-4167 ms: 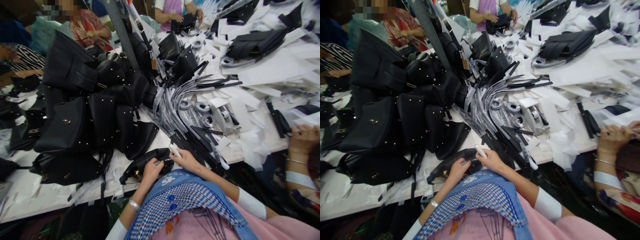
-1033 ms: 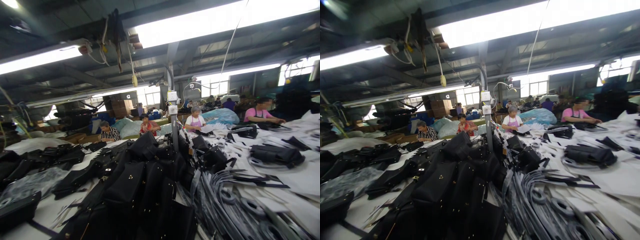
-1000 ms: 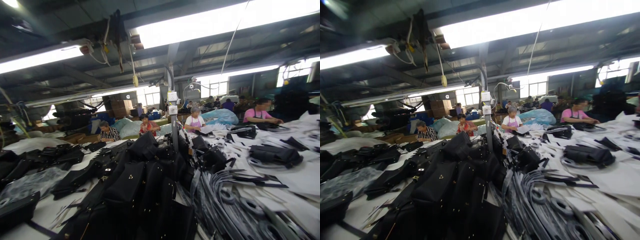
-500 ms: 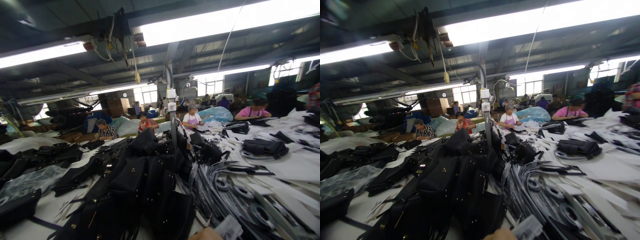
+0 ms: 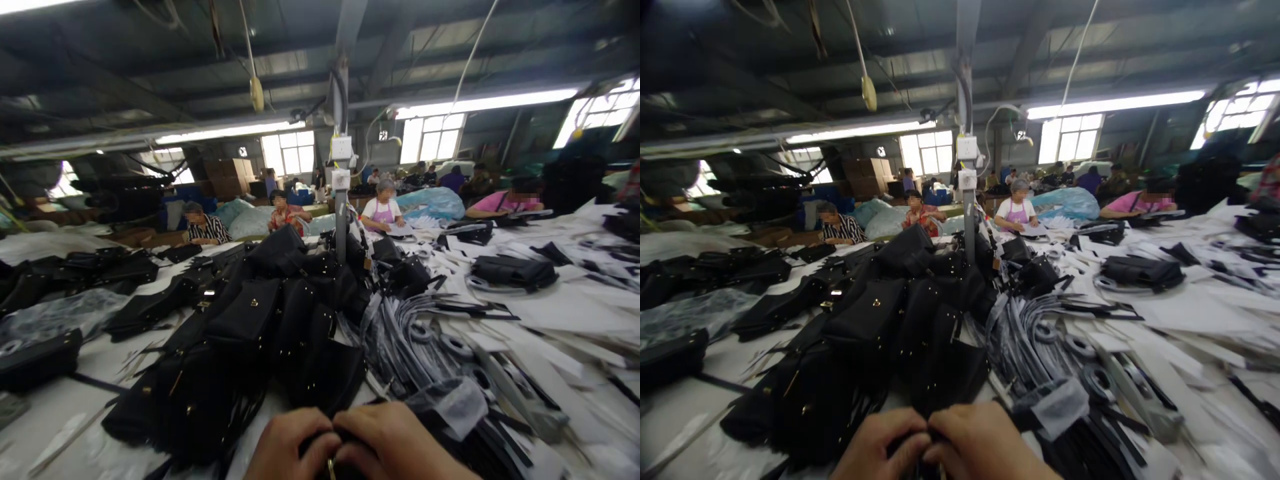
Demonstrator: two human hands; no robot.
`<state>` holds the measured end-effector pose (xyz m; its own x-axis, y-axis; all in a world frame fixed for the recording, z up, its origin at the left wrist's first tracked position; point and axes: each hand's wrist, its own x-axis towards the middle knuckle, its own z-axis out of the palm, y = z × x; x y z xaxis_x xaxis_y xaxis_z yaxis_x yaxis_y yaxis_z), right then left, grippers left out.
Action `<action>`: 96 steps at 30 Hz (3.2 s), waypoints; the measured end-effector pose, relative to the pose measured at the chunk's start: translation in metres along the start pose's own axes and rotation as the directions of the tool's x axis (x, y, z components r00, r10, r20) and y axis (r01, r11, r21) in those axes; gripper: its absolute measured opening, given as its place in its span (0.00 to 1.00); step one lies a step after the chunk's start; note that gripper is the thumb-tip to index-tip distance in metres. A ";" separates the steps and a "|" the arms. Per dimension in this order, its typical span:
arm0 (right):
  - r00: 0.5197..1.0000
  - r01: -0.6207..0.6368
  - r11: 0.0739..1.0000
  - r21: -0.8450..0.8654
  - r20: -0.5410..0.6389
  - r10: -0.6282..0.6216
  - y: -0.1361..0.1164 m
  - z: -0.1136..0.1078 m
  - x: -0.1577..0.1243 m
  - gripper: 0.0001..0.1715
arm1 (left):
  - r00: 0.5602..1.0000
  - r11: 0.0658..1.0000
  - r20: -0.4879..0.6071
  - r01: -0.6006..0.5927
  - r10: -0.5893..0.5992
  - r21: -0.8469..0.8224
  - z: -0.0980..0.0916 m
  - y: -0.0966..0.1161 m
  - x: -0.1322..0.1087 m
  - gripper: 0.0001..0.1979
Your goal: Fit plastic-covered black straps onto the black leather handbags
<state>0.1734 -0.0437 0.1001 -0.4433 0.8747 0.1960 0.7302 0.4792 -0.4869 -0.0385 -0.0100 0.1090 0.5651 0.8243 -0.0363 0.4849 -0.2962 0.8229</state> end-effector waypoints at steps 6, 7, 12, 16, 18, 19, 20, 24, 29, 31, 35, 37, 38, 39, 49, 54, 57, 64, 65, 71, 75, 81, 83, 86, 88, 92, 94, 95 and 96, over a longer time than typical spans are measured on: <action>0.938 -0.319 0.937 0.142 -0.093 0.334 0.043 -0.017 -0.017 0.12 | 0.958 0.983 -0.262 0.072 -0.115 -0.168 0.005 -0.046 0.022 0.13; 0.914 -0.364 0.909 0.203 -0.108 0.390 0.054 -0.012 -0.022 0.13 | 0.941 0.973 -0.293 0.114 -0.170 -0.199 0.012 -0.060 0.023 0.13; 0.868 -0.435 0.749 0.500 0.013 0.496 0.085 0.033 -0.047 0.12 | 0.946 0.965 -0.205 0.227 -0.250 -0.129 0.065 -0.112 0.014 0.12; 0.884 -0.447 0.719 0.532 0.138 0.447 0.091 0.073 -0.058 0.11 | 0.924 0.973 -0.329 0.224 -0.197 0.047 0.088 -0.144 -0.002 0.16; 0.885 -0.451 0.705 0.547 0.170 0.434 0.092 0.091 -0.061 0.12 | 0.886 0.957 -0.392 0.288 -0.249 0.041 0.092 -0.163 -0.015 0.20; 0.883 -0.455 0.692 0.560 0.181 0.434 0.092 0.098 -0.062 0.13 | 0.867 0.943 -0.390 0.332 -0.311 -0.014 0.094 -0.173 -0.022 0.23; 0.880 -0.461 0.679 0.571 0.194 0.434 0.093 0.105 -0.063 0.13 | 0.846 0.920 -0.365 0.379 -0.388 -0.100 0.098 -0.182 -0.030 0.27; 0.881 -0.469 0.657 0.590 0.258 0.397 0.094 0.122 -0.064 0.12 | 0.726 0.722 -0.241 0.473 -0.644 -0.505 0.121 -0.211 -0.061 0.41; 0.886 -0.462 0.667 0.585 0.281 0.368 0.094 0.130 -0.062 0.12 | 0.726 0.522 -0.129 0.347 -0.675 -0.779 0.150 -0.221 -0.076 0.40; 0.883 -0.470 0.671 0.574 0.296 0.364 0.091 0.132 -0.062 0.12 | 0.714 0.503 -0.149 0.313 -0.684 -0.806 0.152 -0.219 -0.075 0.37; 0.879 -0.476 0.660 0.581 0.322 0.351 0.084 0.134 -0.060 0.13 | 0.618 0.543 -0.313 0.224 -0.721 -0.809 0.138 -0.210 -0.072 0.29; 0.881 -0.474 0.649 0.595 0.331 0.339 0.080 0.134 -0.058 0.14 | 0.596 0.596 -0.385 0.203 -0.705 -0.777 0.123 -0.203 -0.073 0.28; 0.882 -0.471 0.640 0.607 0.338 0.329 0.078 0.135 -0.057 0.14 | 0.593 0.628 -0.416 0.202 -0.689 -0.752 0.114 -0.199 -0.073 0.28; 0.883 -0.470 0.625 0.623 0.344 0.320 0.076 0.135 -0.056 0.15 | 0.597 0.665 -0.448 0.202 -0.665 -0.719 0.105 -0.195 -0.072 0.27; 0.890 -0.448 0.393 0.803 0.359 0.280 0.056 0.126 -0.027 0.24 | 0.819 0.960 -0.525 0.107 -0.233 -0.260 0.053 -0.149 -0.042 0.18; 0.871 -0.486 0.339 0.806 0.414 0.264 0.056 0.125 -0.019 0.26 | 0.898 0.882 -0.373 0.034 -0.233 -0.469 0.062 -0.128 -0.026 0.16; 0.870 -0.489 0.328 0.808 0.429 0.242 0.060 0.128 -0.019 0.26 | 0.902 0.771 -0.272 0.097 -0.335 -0.629 0.076 -0.123 -0.018 0.18; 0.889 -0.450 0.289 0.845 0.394 0.233 0.063 0.125 -0.014 0.26 | 0.890 0.594 -0.208 0.084 -0.406 -0.800 0.092 -0.128 -0.010 0.20; 0.892 -0.444 0.287 0.849 0.391 0.225 0.063 0.125 -0.012 0.26 | 0.890 0.574 -0.207 0.072 -0.406 -0.816 0.092 -0.130 -0.009 0.20; 0.897 -0.440 0.284 0.852 0.399 0.191 0.066 0.128 -0.005 0.26 | 0.889 0.452 -0.201 0.009 -0.412 -0.892 0.097 -0.133 -0.006 0.24; 0.897 -0.440 0.308 0.843 0.399 0.188 0.064 0.136 -0.002 0.27 | 0.916 0.529 -0.159 0.066 -0.369 -0.846 0.103 -0.130 -0.003 0.24; 0.866 -0.421 0.512 0.749 0.162 0.473 0.052 0.130 0.008 0.23 | 0.951 0.731 -0.140 0.113 -0.276 -0.673 0.097 -0.118 0.008 0.20; 0.903 -0.341 0.636 0.692 0.054 0.426 0.047 0.122 0.012 0.23 | 0.967 0.822 -0.157 0.079 -0.200 -0.563 0.096 -0.113 0.013 0.18; 0.954 -0.213 0.807 0.552 -0.060 0.293 0.043 0.118 0.016 0.32 | 0.974 0.888 -0.176 0.049 -0.144 -0.458 0.099 -0.109 0.020 0.16; 0.957 -0.224 0.867 0.444 -0.068 0.283 0.043 0.120 0.019 0.28 | 0.966 0.913 -0.201 0.069 -0.161 -0.403 0.102 -0.108 0.025 0.17; 0.954 -0.248 0.912 0.326 -0.083 0.289 0.044 0.121 0.023 0.16 | 0.962 0.934 -0.192 0.121 -0.193 -0.337 0.104 -0.106 0.032 0.15; 0.946 -0.233 0.882 0.410 -0.116 0.304 0.042 0.108 0.026 0.15 | 0.975 0.909 -0.121 0.122 -0.184 -0.399 0.102 -0.104 0.033 0.16; 0.939 -0.220 0.827 0.517 -0.118 0.324 0.040 0.097 0.027 0.16 | 0.982 0.895 -0.077 0.122 -0.171 -0.429 0.101 -0.102 0.033 0.16; 0.930 -0.196 0.733 0.651 -0.113 0.349 0.039 0.085 0.028 0.19 | 0.987 0.883 -0.035 0.126 -0.158 -0.452 0.100 -0.100 0.033 0.16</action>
<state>0.1450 -0.0064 0.0147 -0.0993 0.9891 0.1087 0.2839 0.1329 -0.9496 -0.0012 -0.0017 -0.0311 0.4575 0.8771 -0.1463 0.1976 0.0602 0.9784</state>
